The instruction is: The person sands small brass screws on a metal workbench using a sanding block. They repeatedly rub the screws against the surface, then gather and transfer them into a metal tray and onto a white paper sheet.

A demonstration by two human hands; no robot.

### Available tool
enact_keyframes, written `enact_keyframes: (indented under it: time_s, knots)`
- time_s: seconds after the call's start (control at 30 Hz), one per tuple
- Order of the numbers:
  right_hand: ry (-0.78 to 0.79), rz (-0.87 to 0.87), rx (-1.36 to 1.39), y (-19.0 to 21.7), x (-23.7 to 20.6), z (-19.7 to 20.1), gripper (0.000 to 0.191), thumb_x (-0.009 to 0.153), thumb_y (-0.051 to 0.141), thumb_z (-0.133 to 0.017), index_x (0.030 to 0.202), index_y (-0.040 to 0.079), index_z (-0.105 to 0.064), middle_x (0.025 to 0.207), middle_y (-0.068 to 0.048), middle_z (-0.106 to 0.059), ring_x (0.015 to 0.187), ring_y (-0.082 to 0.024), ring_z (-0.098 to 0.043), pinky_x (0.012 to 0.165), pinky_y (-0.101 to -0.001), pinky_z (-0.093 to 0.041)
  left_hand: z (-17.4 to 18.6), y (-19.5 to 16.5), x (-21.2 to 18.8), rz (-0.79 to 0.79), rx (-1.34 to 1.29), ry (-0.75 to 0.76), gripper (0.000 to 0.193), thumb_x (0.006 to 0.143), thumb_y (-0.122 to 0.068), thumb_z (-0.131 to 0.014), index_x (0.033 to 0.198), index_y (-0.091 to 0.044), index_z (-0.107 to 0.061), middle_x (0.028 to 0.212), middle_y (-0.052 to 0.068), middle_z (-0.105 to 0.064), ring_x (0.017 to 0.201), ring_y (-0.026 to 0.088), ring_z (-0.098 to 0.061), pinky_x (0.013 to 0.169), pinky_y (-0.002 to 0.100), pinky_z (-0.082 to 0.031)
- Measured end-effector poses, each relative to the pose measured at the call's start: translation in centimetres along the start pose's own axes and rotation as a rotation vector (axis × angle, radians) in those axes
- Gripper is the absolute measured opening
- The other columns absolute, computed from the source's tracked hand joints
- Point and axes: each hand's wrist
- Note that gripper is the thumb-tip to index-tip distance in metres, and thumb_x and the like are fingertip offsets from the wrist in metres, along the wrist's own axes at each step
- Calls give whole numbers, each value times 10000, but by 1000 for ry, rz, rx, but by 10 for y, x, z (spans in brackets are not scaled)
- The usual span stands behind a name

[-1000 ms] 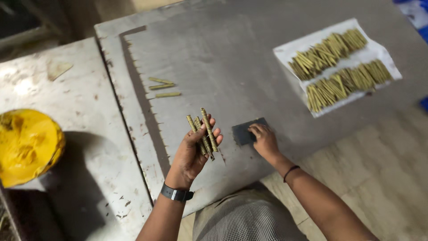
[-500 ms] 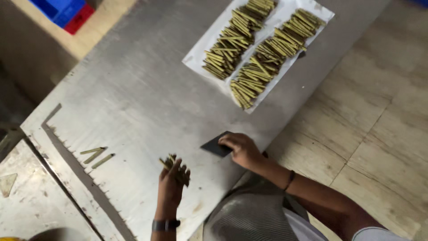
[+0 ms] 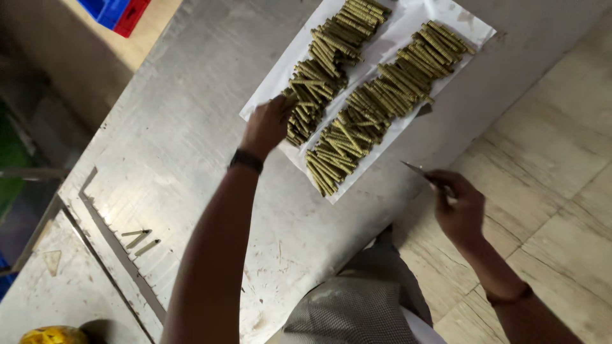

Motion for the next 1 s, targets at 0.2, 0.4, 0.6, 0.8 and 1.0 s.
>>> enact_keyframes:
  time_s: [0.2, 0.4, 0.6, 0.8, 1.0]
  knots:
    - [-82, -15, -168, -5, -5, 29, 173, 997, 3, -666, 1150, 58, -726, 1135, -79, -743, 1034, -187, -733, 852, -313, -575, 7, -33, 81, -218, 267, 276, 442, 833, -10, -651, 1211, -226, -726, 1099, 91, -764, 1048, 315, -710, 952, 474, -528]
    - [44, -134, -112, 12, 1, -3, 182, 958, -4, -668, 1114, 55, -740, 1093, -84, -760, 940, -197, -746, 754, -318, -561, 63, 14, 6, -175, -83, -101, 480, 860, -101, -775, 1316, -33, -639, 1260, 203, -686, 1175, 397, -628, 986, 450, -510]
    - [739, 563, -130, 51, 8, -93, 526, 692, -42, -682, 1176, 154, -740, 1159, -62, -717, 1016, -292, -695, 839, -410, -580, 125, 76, -295, 670, 62, -80, 344, 919, -212, -742, 1256, -160, -700, 1166, 146, -743, 993, 316, -723, 835, 410, -569]
    - [1246, 943, -635, 65, -15, -110, 688, 690, -33, -627, 1293, 288, -709, 1202, 31, -702, 1129, -186, -660, 935, -422, -525, 72, 0, -642, 1554, -73, -499, 289, 982, -237, -703, 1250, -130, -706, 1138, 113, -773, 856, 300, -726, 787, 398, -581]
    - [1247, 1146, -653, 63, -75, -154, 517, 722, 75, -634, 1219, 207, -687, 1265, 15, -697, 1259, -192, -596, 1058, -468, -414, 1, -46, -754, 1622, -350, -752, 280, 955, -219, -695, 1187, -64, -725, 1098, 120, -768, 949, 231, -747, 799, 364, -589]
Point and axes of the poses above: each hand's wrist, its own x-axis towards the middle knuckle, its own z-axis out of the back of the hand, y = z × x
